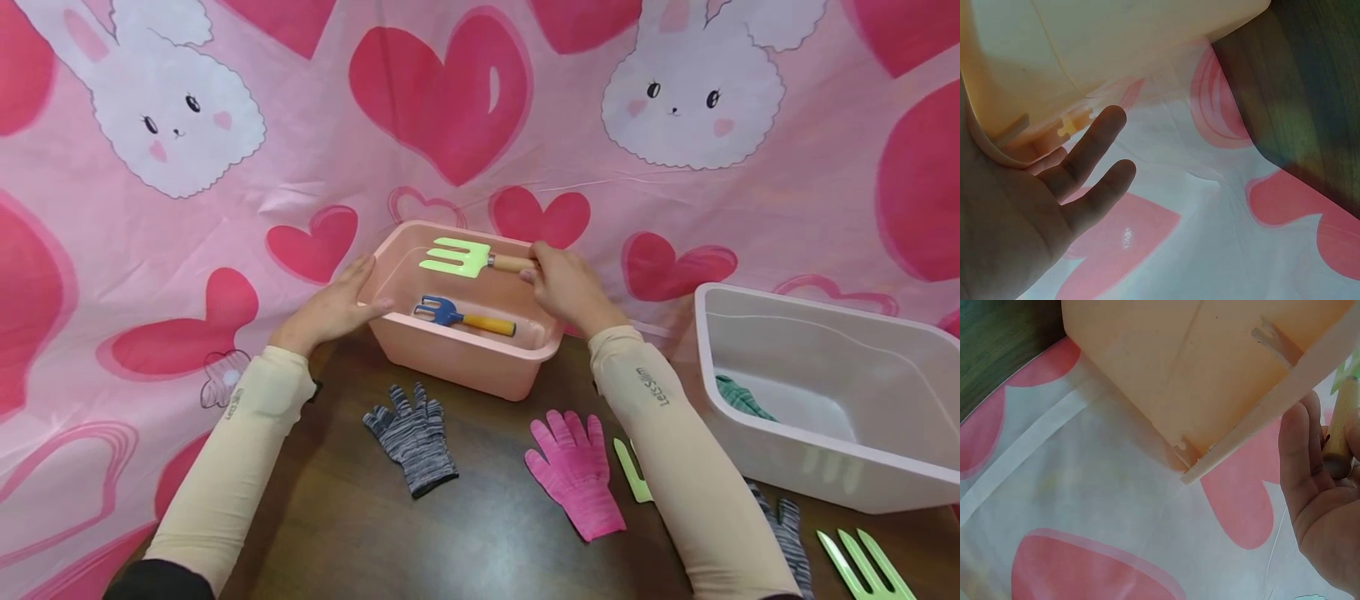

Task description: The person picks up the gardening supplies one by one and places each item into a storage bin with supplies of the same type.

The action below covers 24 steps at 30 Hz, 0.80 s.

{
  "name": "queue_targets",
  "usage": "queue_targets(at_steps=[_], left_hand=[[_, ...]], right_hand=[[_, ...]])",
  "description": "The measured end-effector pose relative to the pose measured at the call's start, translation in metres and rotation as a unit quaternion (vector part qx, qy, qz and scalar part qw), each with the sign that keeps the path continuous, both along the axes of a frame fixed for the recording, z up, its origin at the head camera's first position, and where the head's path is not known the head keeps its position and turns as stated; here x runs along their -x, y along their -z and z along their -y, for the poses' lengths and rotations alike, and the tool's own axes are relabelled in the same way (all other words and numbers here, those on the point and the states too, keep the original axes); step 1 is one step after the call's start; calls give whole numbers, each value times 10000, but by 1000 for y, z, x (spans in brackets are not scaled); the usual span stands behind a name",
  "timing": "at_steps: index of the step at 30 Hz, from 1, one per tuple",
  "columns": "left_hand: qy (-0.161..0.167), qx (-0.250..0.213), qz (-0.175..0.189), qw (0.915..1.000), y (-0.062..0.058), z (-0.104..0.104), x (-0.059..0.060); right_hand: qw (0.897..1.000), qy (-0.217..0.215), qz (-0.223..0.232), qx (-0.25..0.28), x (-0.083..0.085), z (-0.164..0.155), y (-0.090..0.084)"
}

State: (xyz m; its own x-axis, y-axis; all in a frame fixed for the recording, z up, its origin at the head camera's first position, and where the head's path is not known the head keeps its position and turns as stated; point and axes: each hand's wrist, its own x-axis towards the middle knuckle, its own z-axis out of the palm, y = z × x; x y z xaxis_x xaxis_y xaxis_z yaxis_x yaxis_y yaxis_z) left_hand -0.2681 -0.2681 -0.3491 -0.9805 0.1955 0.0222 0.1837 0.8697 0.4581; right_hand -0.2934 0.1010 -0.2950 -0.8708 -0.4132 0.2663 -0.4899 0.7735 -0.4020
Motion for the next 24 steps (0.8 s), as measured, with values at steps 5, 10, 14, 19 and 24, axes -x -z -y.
queue_targets(at_steps=[5, 10, 14, 19, 24], left_hand=[[-8, -15, 9, 10000, 0, 0, 1], [-10, -38, 11, 10000, 0, 0, 1], [-23, -41, 29, 10000, 0, 0, 1], [30, -20, -18, 10000, 0, 0, 2], [36, -10, -59, 10000, 1, 1, 3]], right_hand=[[9999, -58, 135, 58, 3, 0, 2], [9998, -81, 190, 65, 4, 1, 4], [9998, -132, 157, 59, 6, 1, 5], [9998, -183, 102, 46, 7, 1, 4], [9994, -249, 240, 90, 7, 1, 4]])
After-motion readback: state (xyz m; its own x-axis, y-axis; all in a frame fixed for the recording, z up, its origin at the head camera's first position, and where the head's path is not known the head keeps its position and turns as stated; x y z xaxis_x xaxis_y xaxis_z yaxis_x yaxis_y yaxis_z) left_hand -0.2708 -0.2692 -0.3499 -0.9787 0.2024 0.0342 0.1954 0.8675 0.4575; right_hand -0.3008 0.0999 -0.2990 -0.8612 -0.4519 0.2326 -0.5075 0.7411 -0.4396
